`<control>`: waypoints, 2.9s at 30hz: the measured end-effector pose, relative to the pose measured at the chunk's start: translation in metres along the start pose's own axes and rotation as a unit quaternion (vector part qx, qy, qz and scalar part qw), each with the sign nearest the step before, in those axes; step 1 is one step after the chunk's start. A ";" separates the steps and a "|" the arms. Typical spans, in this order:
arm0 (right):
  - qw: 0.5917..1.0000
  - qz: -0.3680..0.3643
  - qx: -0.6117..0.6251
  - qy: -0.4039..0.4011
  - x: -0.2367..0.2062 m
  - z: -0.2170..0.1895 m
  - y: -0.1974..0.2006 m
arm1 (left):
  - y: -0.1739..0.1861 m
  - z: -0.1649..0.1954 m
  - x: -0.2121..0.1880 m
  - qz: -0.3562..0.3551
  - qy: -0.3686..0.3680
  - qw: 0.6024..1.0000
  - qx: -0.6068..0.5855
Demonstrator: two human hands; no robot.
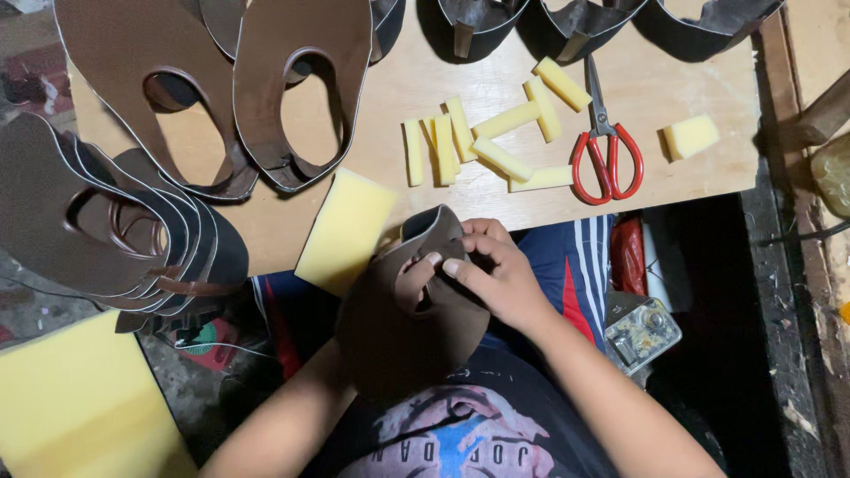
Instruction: The person cuts a yellow foam sheet into narrow strips using red-handled scissors, trimming pieces one at a time on a wooden workbench. They then pick up brown sandal sole pieces and press the cut foam strips into the underside of the soles, working on one sole at a time.
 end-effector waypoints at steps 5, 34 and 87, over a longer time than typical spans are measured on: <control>0.999 0.027 0.022 0.009 0.004 -0.002 0.003 | -0.018 -0.053 -0.010 0.103 0.539 0.607 -0.575; 0.985 0.145 0.016 0.096 0.046 -0.017 0.041 | 0.040 -0.037 0.111 0.094 0.175 0.980 -0.031; 0.967 -0.002 0.194 -0.166 -0.029 0.034 0.085 | -0.026 -0.031 0.104 0.165 0.417 0.762 -0.468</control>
Point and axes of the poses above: each hand's wrist, its own x-axis towards the middle knuckle, its own y-axis out of the back of the hand, z = x × y, the point moved 2 cm from there along x, towards the middle knuckle, and after that the axes turned 13 degrees about -x, right-handed, at the moved point
